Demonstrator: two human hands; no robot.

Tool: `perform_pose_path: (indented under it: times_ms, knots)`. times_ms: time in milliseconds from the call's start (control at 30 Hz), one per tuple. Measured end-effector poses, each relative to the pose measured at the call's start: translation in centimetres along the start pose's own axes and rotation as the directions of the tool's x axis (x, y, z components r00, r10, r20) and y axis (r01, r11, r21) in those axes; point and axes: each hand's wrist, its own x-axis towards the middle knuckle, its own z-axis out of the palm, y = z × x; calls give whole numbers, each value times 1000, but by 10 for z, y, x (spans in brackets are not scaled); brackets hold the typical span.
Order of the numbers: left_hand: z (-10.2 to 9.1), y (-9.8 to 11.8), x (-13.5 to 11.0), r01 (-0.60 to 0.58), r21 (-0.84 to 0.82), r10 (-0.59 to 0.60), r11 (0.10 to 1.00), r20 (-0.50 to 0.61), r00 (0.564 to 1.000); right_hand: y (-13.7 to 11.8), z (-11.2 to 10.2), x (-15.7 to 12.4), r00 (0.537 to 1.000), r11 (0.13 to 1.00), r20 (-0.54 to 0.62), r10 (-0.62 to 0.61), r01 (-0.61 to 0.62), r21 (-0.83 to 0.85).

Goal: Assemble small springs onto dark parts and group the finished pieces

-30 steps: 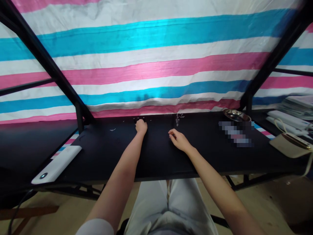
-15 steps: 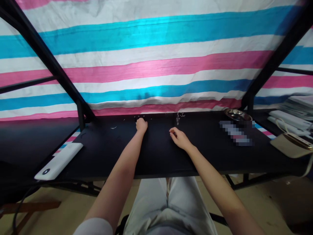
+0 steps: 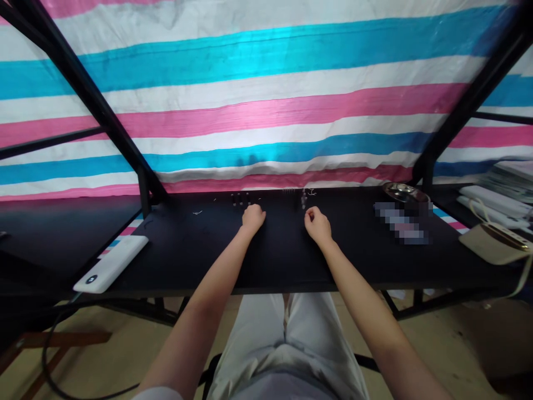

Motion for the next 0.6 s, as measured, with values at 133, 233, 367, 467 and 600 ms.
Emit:
perform_pose_path:
  times_ms: [133,233,367,467,600]
  knots:
    - [12,32,-14,-320,-39,322,947,53,945,10,2,4,997,998,-51,60,-61,-7]
    - [19,54,-19,-430,-32,431,902,52,901,18,9,8,998,999,-52,36,-36,2]
    - [24,72,-15,-445,40,443,895,54,895,24,17,17,999,1000,-39,4,-4,11]
    - [25,79,-8,-443,91,436,892,89,896,25,22,25,999,1000,-32,14,-13,5]
    - [25,84,-1,-460,148,443,876,135,886,24,28,35,998,996,10,66,-65,-68]
